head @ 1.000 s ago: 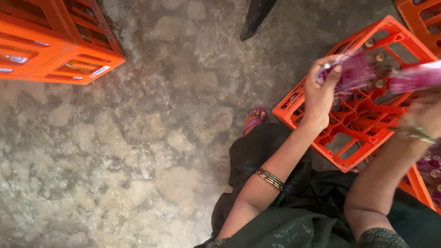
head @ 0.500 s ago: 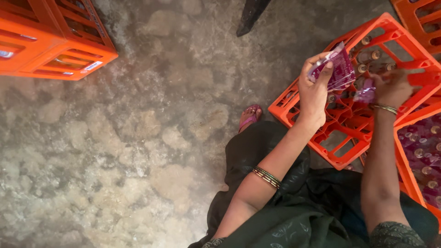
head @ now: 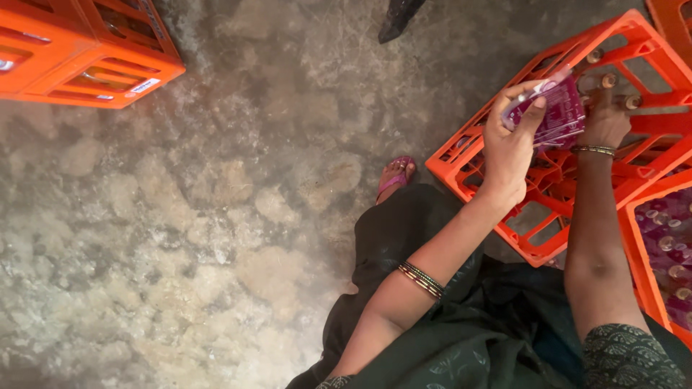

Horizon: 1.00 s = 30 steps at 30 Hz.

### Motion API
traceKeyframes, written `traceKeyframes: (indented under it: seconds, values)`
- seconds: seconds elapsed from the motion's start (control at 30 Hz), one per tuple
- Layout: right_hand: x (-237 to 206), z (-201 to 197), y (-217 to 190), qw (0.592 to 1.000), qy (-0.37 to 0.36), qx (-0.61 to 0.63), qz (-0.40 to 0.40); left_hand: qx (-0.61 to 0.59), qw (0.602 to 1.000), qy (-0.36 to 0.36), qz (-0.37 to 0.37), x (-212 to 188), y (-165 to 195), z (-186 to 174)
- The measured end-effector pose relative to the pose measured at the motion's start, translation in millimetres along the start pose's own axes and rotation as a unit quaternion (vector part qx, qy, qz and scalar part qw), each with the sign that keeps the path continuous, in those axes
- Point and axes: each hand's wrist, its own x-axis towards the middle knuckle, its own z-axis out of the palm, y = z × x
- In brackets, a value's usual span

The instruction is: The person sits on the floor and places small purple sachets into the slots of an orange plastic crate containing bottles. They handle the sachets one by one, arranging them neatly within the crate.

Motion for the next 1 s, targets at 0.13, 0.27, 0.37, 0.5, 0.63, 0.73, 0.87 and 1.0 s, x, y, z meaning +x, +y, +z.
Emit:
traceKeyframes:
  seconds: [0.13,0.27,0.37,0.5,0.63,0.73,0.87,1.0]
  values:
    - [4.6,6.2,-6.1,0.998,-0.052,0.029,0.0,0.001,1.0,0.007,-0.001,-0.9,-1.7,0.3]
    - [3.1,9.7,-13.4,0.999,-0.037,0.012,-0.014,0.002,1.0,0.005,0.003,-2.5,-3.6,0.0]
    - [1.5,10.6,-15.9,0.995,-0.093,0.011,0.027,0.0,1.0,0.008,0.0,-2.6,-5.0,-0.5]
    - [-6.3,9.6,-12.1,0.998,-0.032,0.034,0.032,-0.001,1.0,0.007,0.003,-1.7,-6.4,-0.3]
    - [-19.7,5.8,-5.8,0.987,-0.112,0.105,0.05,0.0,1.0,0.007,0.005,-1.0,-6.9,0.5]
    - [-25.9,5.9,-3.2,0.988,-0.125,0.086,-0.012,-0.002,1.0,0.001,-0.003,-1.3,-7.0,0.5]
    - [-27.3,8.2,-0.1,0.985,-0.144,0.086,-0.037,-0.007,1.0,0.0,-0.002,-1.8,-8.1,0.8]
    - [-27.9,7.1,8.1,0.955,-0.026,0.293,0.027,0.003,1.0,0.009,-0.005,-1.0,-9.6,0.8]
